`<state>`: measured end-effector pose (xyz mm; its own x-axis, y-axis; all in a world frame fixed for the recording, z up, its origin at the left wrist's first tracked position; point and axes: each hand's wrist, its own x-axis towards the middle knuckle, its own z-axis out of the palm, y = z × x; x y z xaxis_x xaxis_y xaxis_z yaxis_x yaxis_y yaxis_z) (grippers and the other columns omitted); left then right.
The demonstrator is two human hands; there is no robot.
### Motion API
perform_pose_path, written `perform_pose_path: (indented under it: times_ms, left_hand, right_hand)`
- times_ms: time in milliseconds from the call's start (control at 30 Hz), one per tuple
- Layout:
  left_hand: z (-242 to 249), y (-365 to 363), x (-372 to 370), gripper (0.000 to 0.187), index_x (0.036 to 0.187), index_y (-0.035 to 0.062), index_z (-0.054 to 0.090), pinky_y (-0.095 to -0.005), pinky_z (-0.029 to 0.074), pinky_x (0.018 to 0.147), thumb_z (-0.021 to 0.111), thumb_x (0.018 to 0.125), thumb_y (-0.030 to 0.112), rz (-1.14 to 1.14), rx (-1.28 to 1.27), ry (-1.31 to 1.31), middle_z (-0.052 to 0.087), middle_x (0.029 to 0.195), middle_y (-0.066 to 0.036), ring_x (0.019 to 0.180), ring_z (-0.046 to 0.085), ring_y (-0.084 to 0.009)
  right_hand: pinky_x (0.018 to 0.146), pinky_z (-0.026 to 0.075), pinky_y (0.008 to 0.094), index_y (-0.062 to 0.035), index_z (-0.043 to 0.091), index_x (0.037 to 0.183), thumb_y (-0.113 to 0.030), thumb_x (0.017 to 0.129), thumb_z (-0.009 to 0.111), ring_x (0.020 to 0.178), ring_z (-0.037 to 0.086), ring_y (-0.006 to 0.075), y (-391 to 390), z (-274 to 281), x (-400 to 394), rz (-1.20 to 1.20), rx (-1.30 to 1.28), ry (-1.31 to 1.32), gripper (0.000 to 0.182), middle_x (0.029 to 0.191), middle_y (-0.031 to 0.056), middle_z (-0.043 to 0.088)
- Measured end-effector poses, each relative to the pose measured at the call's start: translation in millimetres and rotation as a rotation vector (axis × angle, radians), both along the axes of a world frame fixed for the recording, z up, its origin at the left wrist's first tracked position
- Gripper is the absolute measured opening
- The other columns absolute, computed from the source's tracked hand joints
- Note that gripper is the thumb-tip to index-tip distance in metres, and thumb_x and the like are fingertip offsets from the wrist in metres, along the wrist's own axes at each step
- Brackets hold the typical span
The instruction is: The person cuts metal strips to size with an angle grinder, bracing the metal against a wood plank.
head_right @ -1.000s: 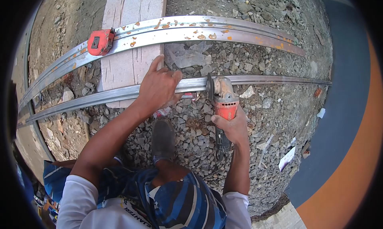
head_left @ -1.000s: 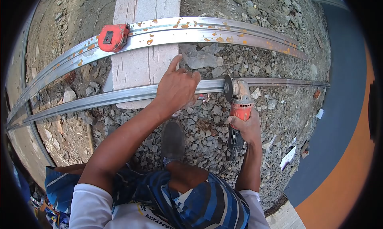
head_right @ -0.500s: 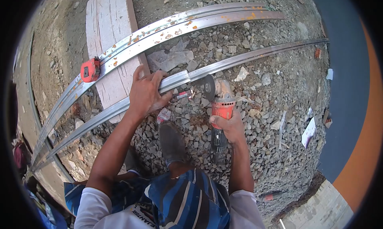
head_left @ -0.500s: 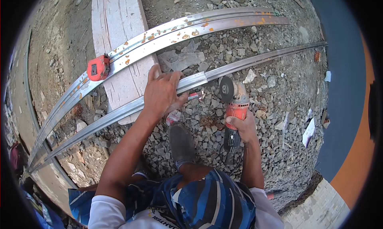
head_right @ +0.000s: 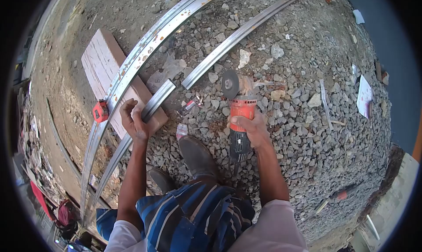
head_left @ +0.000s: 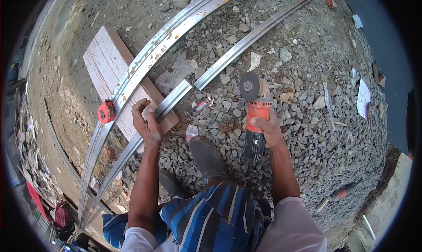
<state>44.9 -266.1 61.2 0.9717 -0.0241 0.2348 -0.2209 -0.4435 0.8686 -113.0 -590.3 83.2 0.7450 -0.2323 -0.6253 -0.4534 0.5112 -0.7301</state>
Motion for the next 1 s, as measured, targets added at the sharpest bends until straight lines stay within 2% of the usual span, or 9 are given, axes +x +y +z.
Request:
perform_pose_path:
  times_ms: [67, 200, 400, 533, 600, 700, 767, 867, 1000]
  left_hand:
    - [13, -3, -12, 0.024, 0.113, -0.0008, 0.06, -0.0387, 0.046, 0.093, 0.059, 0.09, 0.006, -0.097, 0.306, -0.175, 0.06, 0.104, -0.017, 0.101, 0.059, -0.0296]
    - [34, -44, -5, 0.022, 0.109, -0.0004, 0.062, -0.0391, 0.047, 0.092, 0.065, 0.089, 0.007, -0.197, 0.311, -0.262, 0.063, 0.099, -0.015, 0.096, 0.061, -0.0307]
    - [67, -174, 90, 0.042, 0.117, 0.0011, 0.062, -0.045, 0.054, 0.086, 0.066, 0.092, 0.034, -0.706, 0.575, 0.322, 0.069, 0.108, -0.019, 0.105, 0.067, -0.0383]
    - [-4, -271, 105, 0.052, 0.126, -0.0035, 0.052, -0.0462, 0.055, 0.093, 0.068, 0.092, 0.031, -0.78, 0.951, 0.178, 0.065, 0.118, -0.024, 0.108, 0.068, -0.04]
    - [-48, -299, 100, 0.059, 0.13, -0.0046, 0.047, -0.0462, 0.055, 0.095, 0.07, 0.09, 0.033, -0.657, 1.01, 0.215, 0.061, 0.123, -0.028, 0.102, 0.069, -0.0429]
    - [-63, -311, 101, 0.066, 0.131, -0.0064, 0.045, -0.0451, 0.056, 0.092, 0.071, 0.087, 0.035, -0.633, 0.915, 0.275, 0.063, 0.117, -0.032, 0.101, 0.069, -0.0436]
    - [-51, -312, 103, 0.062, 0.127, -0.0078, 0.054, -0.045, 0.054, 0.093, 0.066, 0.085, 0.035, -0.79, 0.816, 0.475, 0.067, 0.117, -0.03, 0.106, 0.069, -0.0409]
    - [-5, -313, 112, 0.065, 0.109, -0.0105, 0.063, -0.0437, 0.055, 0.089, 0.072, 0.078, 0.045, -0.779, 0.475, 0.53, 0.071, 0.103, -0.03, 0.102, 0.071, -0.04]
    - [91, -292, 134, 0.059, 0.094, -0.0076, 0.07, -0.0419, 0.054, 0.081, 0.075, 0.078, 0.048, -0.808, 0.48, 0.601, 0.073, 0.089, -0.022, 0.089, 0.072, -0.0345]
  right_hand:
    - [0.07, 0.059, 0.033, 0.0027, 0.058, 0.123, -0.014, 0.078, 0.075, 0.08, 0.07, 0.0192, -4, -2, -6, -0.025, 0.101, 0.008, 0.051, 0.096, 0.0114, 0.069]
    - [0.068, 0.06, 0.0336, 0.0022, 0.056, 0.124, -0.015, 0.078, 0.072, 0.076, 0.07, 0.0202, -13, -11, -21, -0.165, 0.167, -0.078, 0.051, 0.095, 0.0126, 0.068]
    - [0.071, 0.063, 0.0392, 0.0017, 0.052, 0.124, -0.022, 0.083, 0.071, 0.082, 0.072, 0.0259, -39, -3, -46, -0.253, 0.206, -0.184, 0.051, 0.1, 0.0165, 0.066]
    - [0.067, 0.062, 0.0396, 0.0021, 0.052, 0.121, -0.021, 0.082, 0.068, 0.079, 0.071, 0.0276, -42, 17, -69, -0.4, 0.173, -0.183, 0.048, 0.096, 0.0168, 0.066]
    - [0.065, 0.061, 0.0394, 0.0036, 0.052, 0.12, -0.017, 0.08, 0.066, 0.077, 0.071, 0.0289, -38, 26, -82, -0.491, 0.144, -0.167, 0.047, 0.093, 0.0179, 0.067]
    - [0.065, 0.06, 0.0395, 0.0034, 0.053, 0.12, -0.018, 0.08, 0.066, 0.077, 0.071, 0.0291, -32, 27, -107, -0.543, 0.076, -0.168, 0.047, 0.093, 0.0178, 0.067]
    - [0.065, 0.06, 0.0393, 0.0033, 0.053, 0.119, -0.019, 0.08, 0.067, 0.077, 0.071, 0.029, -34, 25, -111, -0.565, 0.069, -0.156, 0.046, 0.092, 0.0177, 0.067]
    - [0.065, 0.06, 0.0379, 0.0026, 0.055, 0.117, -0.022, 0.081, 0.067, 0.077, 0.071, 0.0282, -31, 29, -116, -0.557, 0.059, -0.142, 0.045, 0.093, 0.0175, 0.068]
    - [0.062, 0.06, 0.0371, 0.0028, 0.056, 0.113, -0.023, 0.081, 0.068, 0.072, 0.07, 0.0266, -27, 25, -113, -0.533, 0.043, -0.166, 0.042, 0.09, 0.0167, 0.068]
